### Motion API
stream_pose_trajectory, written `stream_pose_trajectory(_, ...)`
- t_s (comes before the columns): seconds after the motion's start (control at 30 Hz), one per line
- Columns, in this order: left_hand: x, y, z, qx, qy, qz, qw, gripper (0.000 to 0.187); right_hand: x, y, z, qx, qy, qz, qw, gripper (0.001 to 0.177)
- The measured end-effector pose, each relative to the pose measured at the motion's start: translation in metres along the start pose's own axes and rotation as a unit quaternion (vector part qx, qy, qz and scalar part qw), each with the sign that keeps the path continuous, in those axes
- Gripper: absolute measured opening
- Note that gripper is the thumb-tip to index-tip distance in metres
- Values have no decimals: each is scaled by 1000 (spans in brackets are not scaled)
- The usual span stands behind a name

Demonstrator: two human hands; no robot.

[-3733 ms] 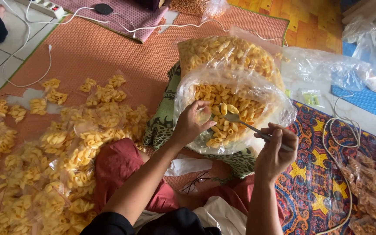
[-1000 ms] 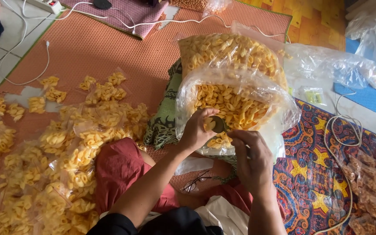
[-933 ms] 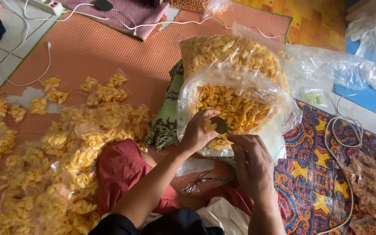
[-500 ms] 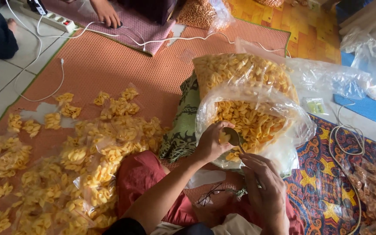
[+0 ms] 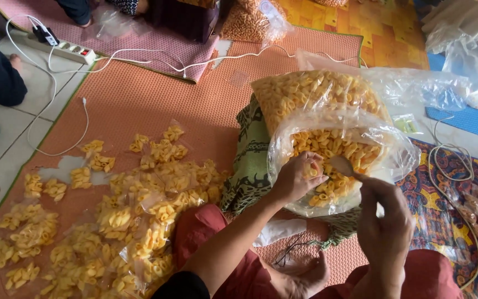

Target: Manually packaging snacks by scooping them from a large bulk bag into small plastic bags using a spoon.

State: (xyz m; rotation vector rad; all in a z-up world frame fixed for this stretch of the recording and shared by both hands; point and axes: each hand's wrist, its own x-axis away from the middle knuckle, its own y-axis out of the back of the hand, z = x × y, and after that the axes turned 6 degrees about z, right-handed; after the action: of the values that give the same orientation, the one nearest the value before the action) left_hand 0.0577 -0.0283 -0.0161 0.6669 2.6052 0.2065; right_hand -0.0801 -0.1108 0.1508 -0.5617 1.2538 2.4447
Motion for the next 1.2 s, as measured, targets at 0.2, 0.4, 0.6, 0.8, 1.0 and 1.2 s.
stream_pose_trajectory(0.2, 14, 9, -13, 91, 96, -8, 991, 47, -22, -25, -29, 34, -24, -47, 998, 21)
stream_pose_trajectory(0.4, 20, 15, -6, 84, 86, -35, 992, 43, -14, -34, -55, 0, -93, 9, 996, 36)
stream_pose_trajectory(0.6, 19, 17, -17, 56, 111, -45, 991, 47, -3, -39, -84, -42, -87, 45, 994, 38)
stream_pose_trajectory(0.8, 16, 21, -47, 52, 111, -78, 989, 28, 2, -38, -115, -26, -61, 55, 996, 38)
stream_pose_trajectory(1.0, 7, -17, -71, 71, 80, -64, 992, 47, 9, -23, -139, -82, -37, 48, 995, 36)
stream_pose_trajectory(1.2, -5, -63, -84, 79, 38, -48, 995, 47, 18, -5, -169, -108, -39, 41, 993, 36)
